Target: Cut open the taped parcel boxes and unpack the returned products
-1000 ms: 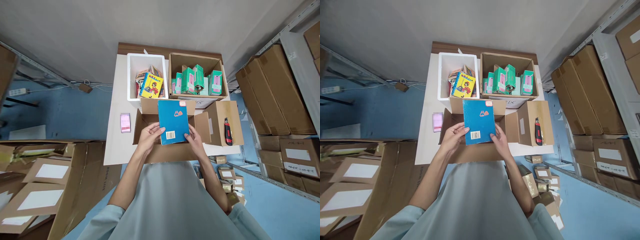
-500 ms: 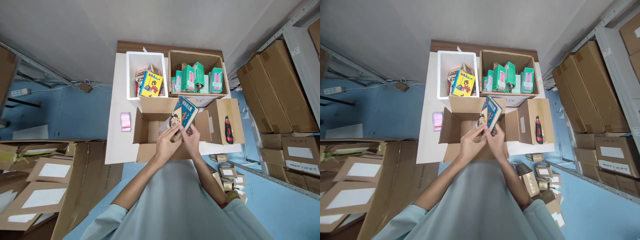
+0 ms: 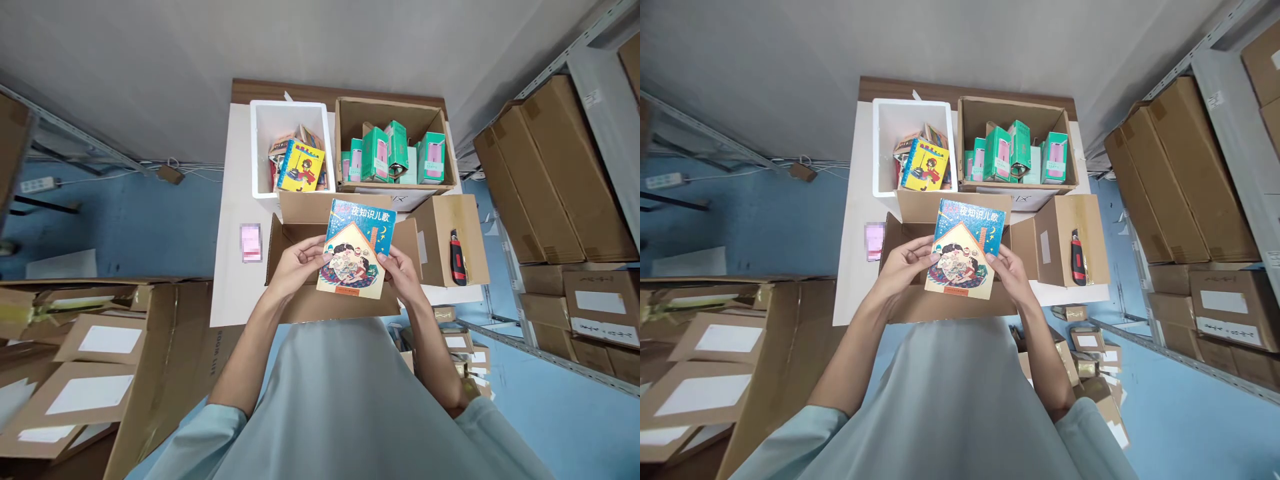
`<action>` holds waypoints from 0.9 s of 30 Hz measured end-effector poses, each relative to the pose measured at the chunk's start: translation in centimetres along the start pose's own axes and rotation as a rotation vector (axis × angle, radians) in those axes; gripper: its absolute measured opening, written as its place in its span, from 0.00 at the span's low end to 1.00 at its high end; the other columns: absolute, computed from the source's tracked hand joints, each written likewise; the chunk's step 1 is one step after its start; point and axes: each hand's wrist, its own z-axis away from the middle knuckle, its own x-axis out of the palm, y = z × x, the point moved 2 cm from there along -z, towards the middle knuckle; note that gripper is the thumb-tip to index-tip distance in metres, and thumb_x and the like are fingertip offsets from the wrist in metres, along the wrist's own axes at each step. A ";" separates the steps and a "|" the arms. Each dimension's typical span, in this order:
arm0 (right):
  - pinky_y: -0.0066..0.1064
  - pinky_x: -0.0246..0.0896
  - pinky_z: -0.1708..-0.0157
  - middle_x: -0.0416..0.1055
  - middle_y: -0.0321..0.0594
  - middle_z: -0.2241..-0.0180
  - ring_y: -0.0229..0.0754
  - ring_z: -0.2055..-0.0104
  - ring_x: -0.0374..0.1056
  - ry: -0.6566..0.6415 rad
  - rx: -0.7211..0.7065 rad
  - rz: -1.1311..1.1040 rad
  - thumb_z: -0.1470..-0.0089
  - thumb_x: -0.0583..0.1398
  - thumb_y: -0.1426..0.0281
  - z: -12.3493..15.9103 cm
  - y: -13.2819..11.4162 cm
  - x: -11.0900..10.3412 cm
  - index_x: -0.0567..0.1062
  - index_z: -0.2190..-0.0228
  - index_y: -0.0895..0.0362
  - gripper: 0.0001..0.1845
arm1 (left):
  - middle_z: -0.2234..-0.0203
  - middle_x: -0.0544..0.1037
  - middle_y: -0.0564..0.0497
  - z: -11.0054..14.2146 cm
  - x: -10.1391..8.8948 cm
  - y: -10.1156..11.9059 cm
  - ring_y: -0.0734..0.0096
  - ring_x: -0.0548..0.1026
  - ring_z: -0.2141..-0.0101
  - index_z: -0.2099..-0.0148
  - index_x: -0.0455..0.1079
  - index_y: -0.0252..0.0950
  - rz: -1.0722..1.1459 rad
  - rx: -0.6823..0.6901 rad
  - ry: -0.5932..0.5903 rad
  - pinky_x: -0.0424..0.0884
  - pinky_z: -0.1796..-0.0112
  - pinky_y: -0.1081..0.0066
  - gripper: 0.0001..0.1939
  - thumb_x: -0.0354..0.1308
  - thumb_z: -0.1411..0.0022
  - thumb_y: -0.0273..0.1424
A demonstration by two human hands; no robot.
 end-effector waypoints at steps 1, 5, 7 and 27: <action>0.44 0.84 0.49 0.88 0.41 0.51 0.57 0.44 0.84 -0.003 -0.021 0.013 0.45 0.76 0.40 -0.1 -0.1 -0.1 0.86 0.48 0.49 0.33 | 0.55 0.90 0.41 0.1 0.0 0.1 0.49 0.88 0.51 0.35 0.82 0.35 -0.007 0.010 0.006 0.84 0.47 0.55 0.45 0.87 0.50 0.51; 0.48 0.78 0.35 0.87 0.41 0.45 0.55 0.39 0.82 -0.038 -0.133 0.061 0.42 0.77 0.43 -0.4 -0.7 -0.4 0.87 0.48 0.48 0.30 | 0.53 0.90 0.42 0.7 -0.6 1.1 0.50 0.87 0.50 0.37 0.83 0.37 -0.067 0.097 0.015 0.83 0.45 0.53 0.42 0.86 0.50 0.50; 0.52 0.76 0.32 0.88 0.41 0.45 0.56 0.38 0.81 -0.048 -0.176 0.108 0.43 0.77 0.43 -0.4 -1.1 -0.6 0.88 0.49 0.48 0.29 | 0.51 0.90 0.42 1.1 -1.0 1.9 0.48 0.86 0.47 0.44 0.86 0.38 -0.160 0.186 0.038 0.81 0.40 0.50 0.34 0.86 0.49 0.48; 0.51 0.73 0.30 0.85 0.45 0.42 0.53 0.39 0.80 0.088 -0.221 0.163 0.38 0.75 0.47 0.9 0.3 -1.0 0.69 0.24 0.44 0.48 | 0.61 0.85 0.53 2.4 -1.0 1.2 0.62 0.86 0.57 0.55 0.67 0.44 -0.211 0.188 0.038 0.82 0.52 0.65 0.30 0.85 0.45 0.46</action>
